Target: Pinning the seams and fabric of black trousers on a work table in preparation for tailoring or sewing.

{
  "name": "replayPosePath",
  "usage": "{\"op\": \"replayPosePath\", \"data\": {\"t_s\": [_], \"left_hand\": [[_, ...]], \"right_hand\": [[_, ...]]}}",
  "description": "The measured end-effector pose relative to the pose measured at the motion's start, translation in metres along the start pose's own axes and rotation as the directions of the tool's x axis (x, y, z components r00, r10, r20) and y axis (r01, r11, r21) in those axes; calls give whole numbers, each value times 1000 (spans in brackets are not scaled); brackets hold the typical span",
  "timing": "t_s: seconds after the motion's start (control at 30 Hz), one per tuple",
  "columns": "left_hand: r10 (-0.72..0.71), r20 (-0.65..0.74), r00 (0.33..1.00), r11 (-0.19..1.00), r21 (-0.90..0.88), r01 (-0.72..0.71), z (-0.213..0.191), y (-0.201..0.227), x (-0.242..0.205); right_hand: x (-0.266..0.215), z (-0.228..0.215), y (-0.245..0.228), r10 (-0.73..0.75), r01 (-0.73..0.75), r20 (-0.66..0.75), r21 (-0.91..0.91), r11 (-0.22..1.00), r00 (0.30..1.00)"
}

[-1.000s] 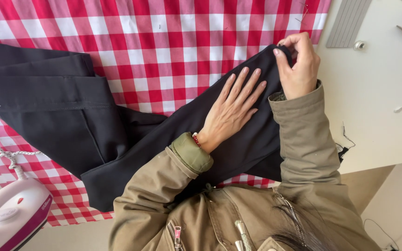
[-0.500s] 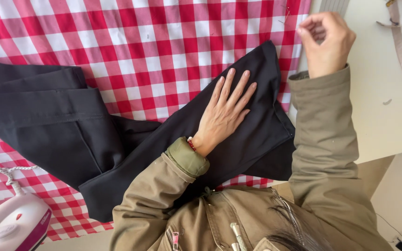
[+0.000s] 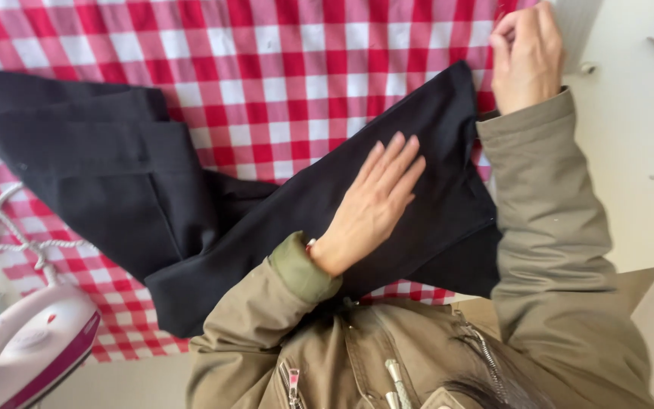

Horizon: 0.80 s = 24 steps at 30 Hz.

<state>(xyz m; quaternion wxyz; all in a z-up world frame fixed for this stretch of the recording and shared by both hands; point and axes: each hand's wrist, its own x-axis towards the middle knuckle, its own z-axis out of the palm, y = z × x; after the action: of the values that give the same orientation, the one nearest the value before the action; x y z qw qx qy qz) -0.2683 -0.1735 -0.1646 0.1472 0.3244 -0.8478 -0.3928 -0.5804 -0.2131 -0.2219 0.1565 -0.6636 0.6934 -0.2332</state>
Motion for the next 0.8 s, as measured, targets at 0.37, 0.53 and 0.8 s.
{"op": "replayPosePath", "data": {"t_s": [0.37,0.53,0.8], "left_hand": [[-419,-207,884,907,-138,397,-84,-59,-68],[-389,118,914,820,-408,402,-79,-89,-40],[-341,246,907,595,-691,411,-45,-129,-36]], "right_hand": [[-30,-58,-29,94,-105,182,52,993,979],[-41,-31,-171,150,-207,212,282,937,966],[-76,67,-210,130,-238,253,466,852,959]]}}
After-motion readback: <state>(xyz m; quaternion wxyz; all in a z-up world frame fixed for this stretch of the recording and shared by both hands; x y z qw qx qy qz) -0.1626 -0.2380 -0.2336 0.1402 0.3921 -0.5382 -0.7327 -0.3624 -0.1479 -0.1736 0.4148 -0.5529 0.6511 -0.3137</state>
